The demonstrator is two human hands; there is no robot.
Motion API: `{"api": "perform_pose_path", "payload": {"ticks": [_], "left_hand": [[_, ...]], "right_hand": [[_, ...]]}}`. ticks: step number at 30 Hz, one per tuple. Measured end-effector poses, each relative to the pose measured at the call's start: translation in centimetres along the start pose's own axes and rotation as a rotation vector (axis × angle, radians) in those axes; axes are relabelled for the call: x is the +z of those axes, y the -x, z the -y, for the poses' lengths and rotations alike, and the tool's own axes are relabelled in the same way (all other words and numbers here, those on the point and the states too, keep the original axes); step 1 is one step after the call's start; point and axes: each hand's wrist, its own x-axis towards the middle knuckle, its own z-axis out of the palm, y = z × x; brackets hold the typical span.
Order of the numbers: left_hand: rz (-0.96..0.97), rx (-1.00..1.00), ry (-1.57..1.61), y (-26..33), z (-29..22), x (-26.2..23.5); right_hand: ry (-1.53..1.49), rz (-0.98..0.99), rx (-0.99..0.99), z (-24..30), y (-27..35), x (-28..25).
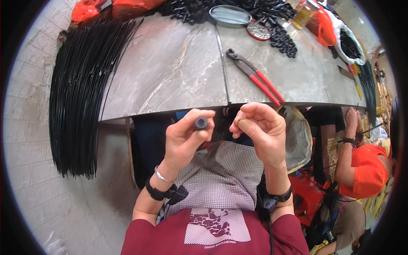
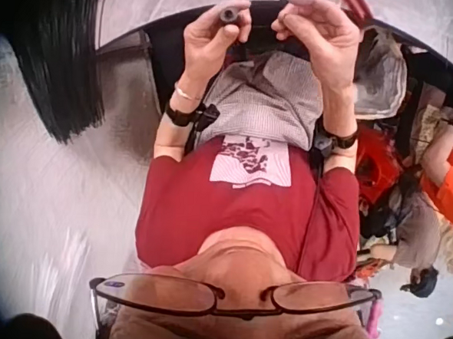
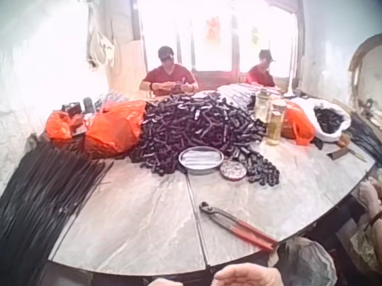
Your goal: The recorder is assembling the ribs and central runner of an umbrella by threading components and using pliers.
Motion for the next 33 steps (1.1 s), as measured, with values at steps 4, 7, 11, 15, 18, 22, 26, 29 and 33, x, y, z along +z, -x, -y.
{"api": "perform_pose_path", "payload": {"ticks": [4, 7, 11, 15, 18, 22, 26, 29, 33], "left_hand": [[0.083, 0.035, 0.05, -0.4, 1.0, -0.7], [0.064, 0.032, 0.025, -0.4, 0.9, -0.7], [0.065, 0.034, 0.01, -0.2, 0.5, -0.7], [0.036, 0.03, 0.039, 0.4, 0.8, -0.9], [0.02, 0.037, 0.032, 0.5, 0.8, -0.6], [-0.001, 0.082, -0.001, 0.8, 0.8, -0.4], [0.002, 0.03, 0.005, 1.0, 0.4, -0.4], [-0.022, 0.034, 0.007, 1.0, 0.2, -0.3], [-0.001, 0.054, 0.01, 1.3, 0.1, -0.3]], "right_hand": [[0.075, -0.024, -0.023, -1.1, -0.1, 1.5], [0.028, -0.002, -0.007, -1.7, -0.5, 2.9], [0.039, 0.048, -0.066, -2.3, -0.7, 3.6], [0.079, 0.022, -0.101, -2.5, -0.4, 4.3], [0.115, 0.009, -0.112, -2.7, -0.1, 4.5], [0.131, 0.024, -0.128, -2.6, 0.2, 4.5], [0.154, 0.02, -0.141, -2.3, 0.4, 4.8], [0.14, 0.022, -0.143, -2.2, 0.3, 4.9], [0.116, 0.016, -0.147, -2.2, 0.7, 5.1]]}}
